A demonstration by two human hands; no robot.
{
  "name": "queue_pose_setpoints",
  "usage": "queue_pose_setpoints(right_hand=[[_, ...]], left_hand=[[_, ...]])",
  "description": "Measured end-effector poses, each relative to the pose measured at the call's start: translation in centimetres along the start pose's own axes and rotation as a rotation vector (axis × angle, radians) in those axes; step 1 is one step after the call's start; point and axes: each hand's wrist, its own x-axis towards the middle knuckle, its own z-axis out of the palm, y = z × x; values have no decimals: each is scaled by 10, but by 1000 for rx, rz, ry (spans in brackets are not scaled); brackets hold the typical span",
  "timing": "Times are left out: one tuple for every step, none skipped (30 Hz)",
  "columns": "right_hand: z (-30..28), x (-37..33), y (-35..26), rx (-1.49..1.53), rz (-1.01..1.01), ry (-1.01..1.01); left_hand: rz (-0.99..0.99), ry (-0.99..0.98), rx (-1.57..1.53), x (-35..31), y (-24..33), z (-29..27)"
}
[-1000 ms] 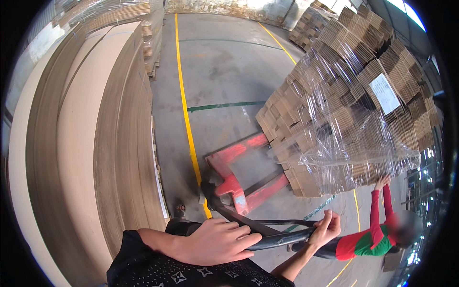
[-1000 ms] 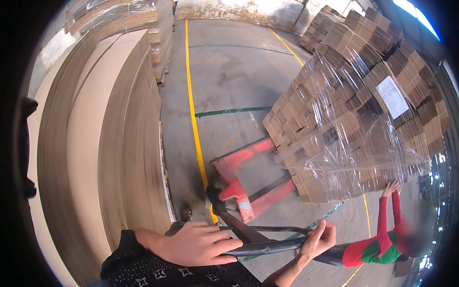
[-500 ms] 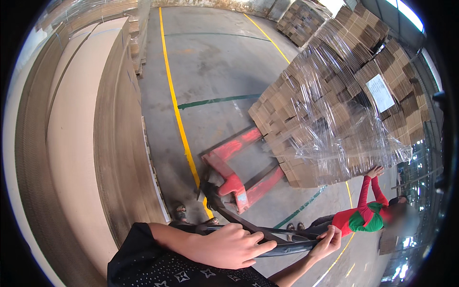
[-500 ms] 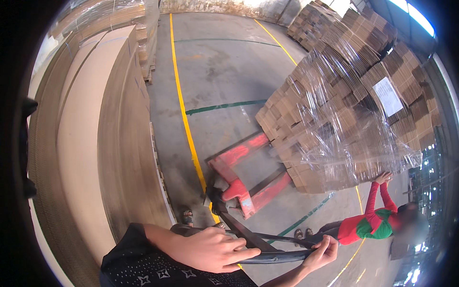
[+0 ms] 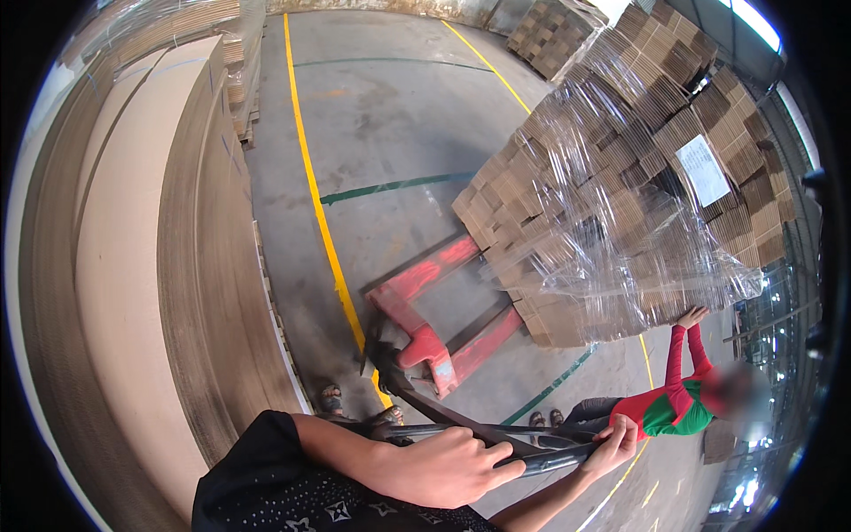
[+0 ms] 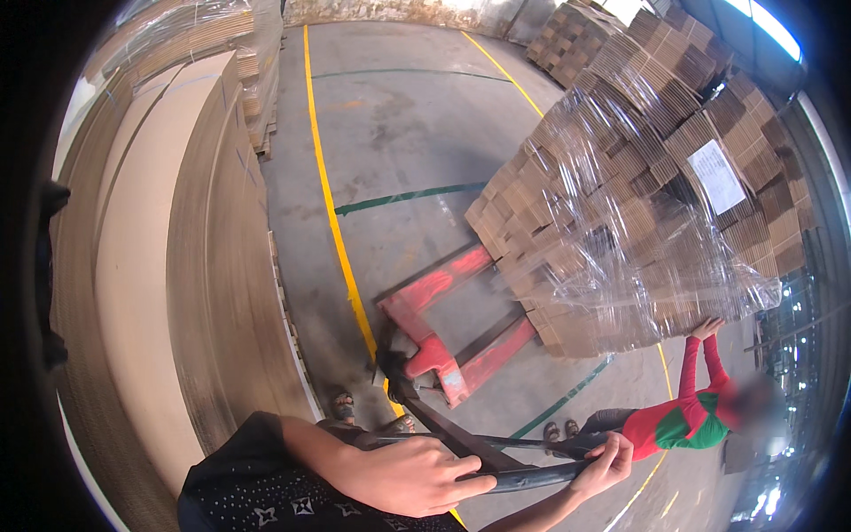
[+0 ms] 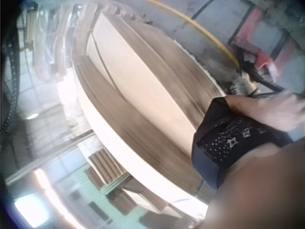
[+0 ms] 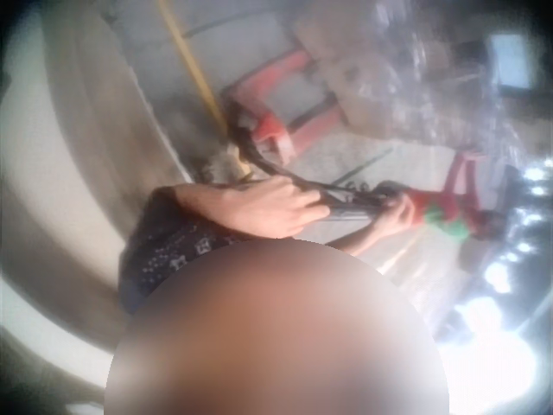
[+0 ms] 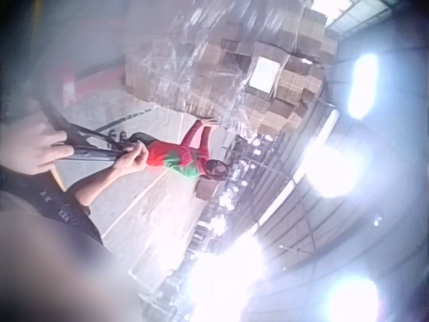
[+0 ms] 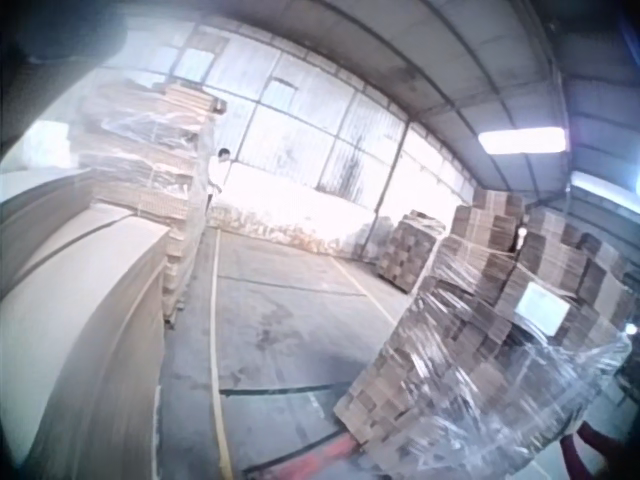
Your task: The person operates a red manual pallet jack to lift and move a pallet of shrink-wrapped cardboard boxes across a warehouse floor. They coordinate with a coworker who guides the load, then position the pallet against a wall.
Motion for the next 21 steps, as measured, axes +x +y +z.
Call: queue_pose_setpoints(right_hand=[[0, 0, 1, 0, -7, 1], [0, 1, 1, -6, -7, 4], [0, 1, 1, -11, -8, 4], [0, 1, 1, -13, -9, 4], [0, 1, 1, -15, -31, 1], [0, 1, 1, -22, -23, 13], [0, 1, 0, -27, -19, 22], [0, 0, 0, -32, -15, 33], [0, 1, 0, -41, -28, 37], [1, 1, 0, -37, -34, 39], [1, 1, 1, -34, -41, 44], [1, 1, 1, -32, -48, 49], [1, 1, 1, -30, -38, 52], [1, 1, 1, -26, -37, 50], [1, 1, 1, -23, -37, 49], [1, 2, 1, -19, -36, 48], [1, 1, 1, -26, -40, 53], [1, 1, 1, -32, -44, 58], [1, 1, 1, -44, -46, 60], [1, 1, 1, -40, -43, 63], [1, 1, 0, -40, -42, 65]], left_hand=[[5, -1, -8, 0, -1, 0], [12, 16, -18, 1, -1, 1], [28, 31, -37, 1, -2, 1], [46, 62, -57, 1, -2, 1], [63, 94, -77, 1, -3, 1], [57, 83, -68, 1, -3, 1], [53, 75, -58, 1, -2, 1], [50, 65, -48, 0, -2, 1], [51, 69, -57, 0, -2, 1], [54, 71, -67, 0, -2, 1], [58, 74, -77, 0, -3, 1], [59, 68, -76, 0, -3, 2], [60, 63, -75, 1, -3, 2], [63, 57, -75, 1, -3, 3], [62, 63, -80, 1, -4, 3], [62, 68, -84, 2, -4, 4], [62, 73, -89, 2, -4, 4], [60, 67, -85, 2, -4, 4], [56, 60, -83, 2, -4, 4], [52, 53, -82, 2, -4, 4], [52, 64, -86, 2, -4, 4]])
